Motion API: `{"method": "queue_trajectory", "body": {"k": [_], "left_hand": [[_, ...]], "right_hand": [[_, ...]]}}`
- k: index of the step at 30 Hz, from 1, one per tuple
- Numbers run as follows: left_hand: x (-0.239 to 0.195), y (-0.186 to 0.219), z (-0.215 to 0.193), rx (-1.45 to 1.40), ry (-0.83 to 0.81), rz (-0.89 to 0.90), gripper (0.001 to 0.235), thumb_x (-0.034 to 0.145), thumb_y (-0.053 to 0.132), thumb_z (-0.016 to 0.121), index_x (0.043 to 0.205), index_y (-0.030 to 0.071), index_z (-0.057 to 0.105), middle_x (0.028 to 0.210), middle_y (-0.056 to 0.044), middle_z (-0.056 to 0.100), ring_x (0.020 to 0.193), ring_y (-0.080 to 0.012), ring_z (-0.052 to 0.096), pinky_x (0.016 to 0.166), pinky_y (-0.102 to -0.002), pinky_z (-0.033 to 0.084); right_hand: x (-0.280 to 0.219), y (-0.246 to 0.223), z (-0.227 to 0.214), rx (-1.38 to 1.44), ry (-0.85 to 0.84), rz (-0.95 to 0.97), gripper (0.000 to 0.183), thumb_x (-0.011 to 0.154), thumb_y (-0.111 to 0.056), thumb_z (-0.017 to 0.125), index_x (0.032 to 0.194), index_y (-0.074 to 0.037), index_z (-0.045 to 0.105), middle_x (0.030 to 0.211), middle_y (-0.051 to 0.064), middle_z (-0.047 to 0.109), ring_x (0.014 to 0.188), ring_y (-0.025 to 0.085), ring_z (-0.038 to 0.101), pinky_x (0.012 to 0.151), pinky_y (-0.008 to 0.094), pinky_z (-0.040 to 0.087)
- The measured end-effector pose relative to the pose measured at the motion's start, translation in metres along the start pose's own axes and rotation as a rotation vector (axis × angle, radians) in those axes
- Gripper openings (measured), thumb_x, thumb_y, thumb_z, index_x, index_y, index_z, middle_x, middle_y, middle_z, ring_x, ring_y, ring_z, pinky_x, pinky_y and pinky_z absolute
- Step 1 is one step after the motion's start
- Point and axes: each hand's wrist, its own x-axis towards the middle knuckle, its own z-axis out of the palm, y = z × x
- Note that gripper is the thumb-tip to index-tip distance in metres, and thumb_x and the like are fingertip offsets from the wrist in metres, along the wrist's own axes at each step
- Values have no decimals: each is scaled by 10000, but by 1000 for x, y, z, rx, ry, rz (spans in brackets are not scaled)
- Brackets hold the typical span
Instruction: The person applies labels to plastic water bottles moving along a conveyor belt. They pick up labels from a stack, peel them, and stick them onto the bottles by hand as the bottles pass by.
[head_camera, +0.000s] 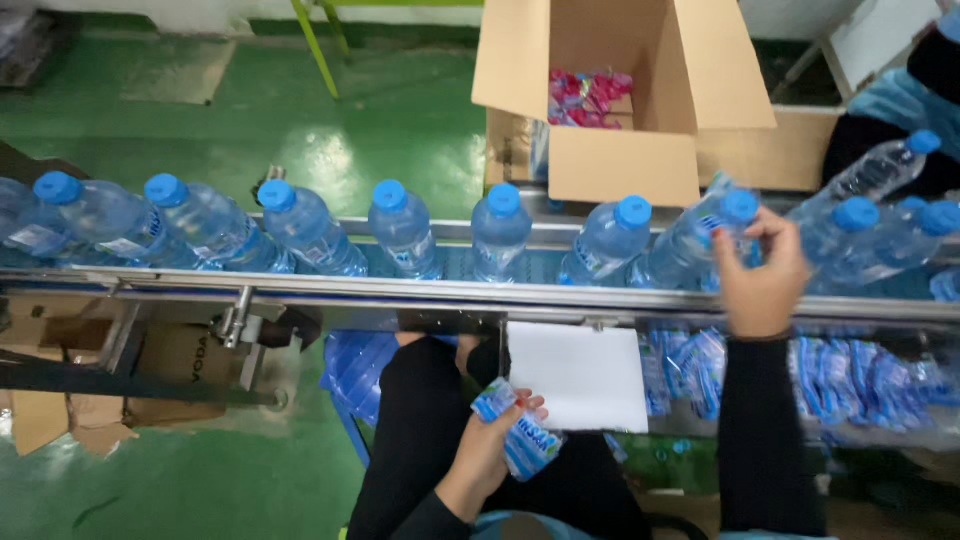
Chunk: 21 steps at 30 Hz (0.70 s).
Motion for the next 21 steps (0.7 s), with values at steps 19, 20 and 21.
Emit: {"method": "queue_trajectory", "body": {"k": [19, 20, 21], "left_hand": [[33, -37, -30, 139, 186, 12, 248, 833, -37, 798, 1075, -19, 748, 956, -186, 775, 854, -299, 741, 798, -423, 585], [33, -35, -27, 123, 130, -39, 236, 853, -27, 786, 1080, -9, 726, 934, -184, 755, 839, -308, 736, 773, -432, 582], [34, -36, -28, 133, 119, -41, 236, 853, -27, 786, 1080, -9, 726, 934, -184, 755, 839, -308, 736, 773, -432, 582]], "right_hand": [[-293, -92, 63, 543, -683, 862, 375, 869, -373, 784, 1083, -120, 609, 868, -12, 567, 760, 105, 559, 743, 258, 486], [-297, -93, 62, 461, -713, 926, 142, 924, -280, 755, 911, -155, 687, 723, -26, 574, 662, 94, 521, 661, 264, 454], [-295, -90, 61, 460, -697, 928, 142, 924, -280, 755, 911, -155, 687, 723, -26, 574, 662, 94, 521, 661, 264, 454]]}}
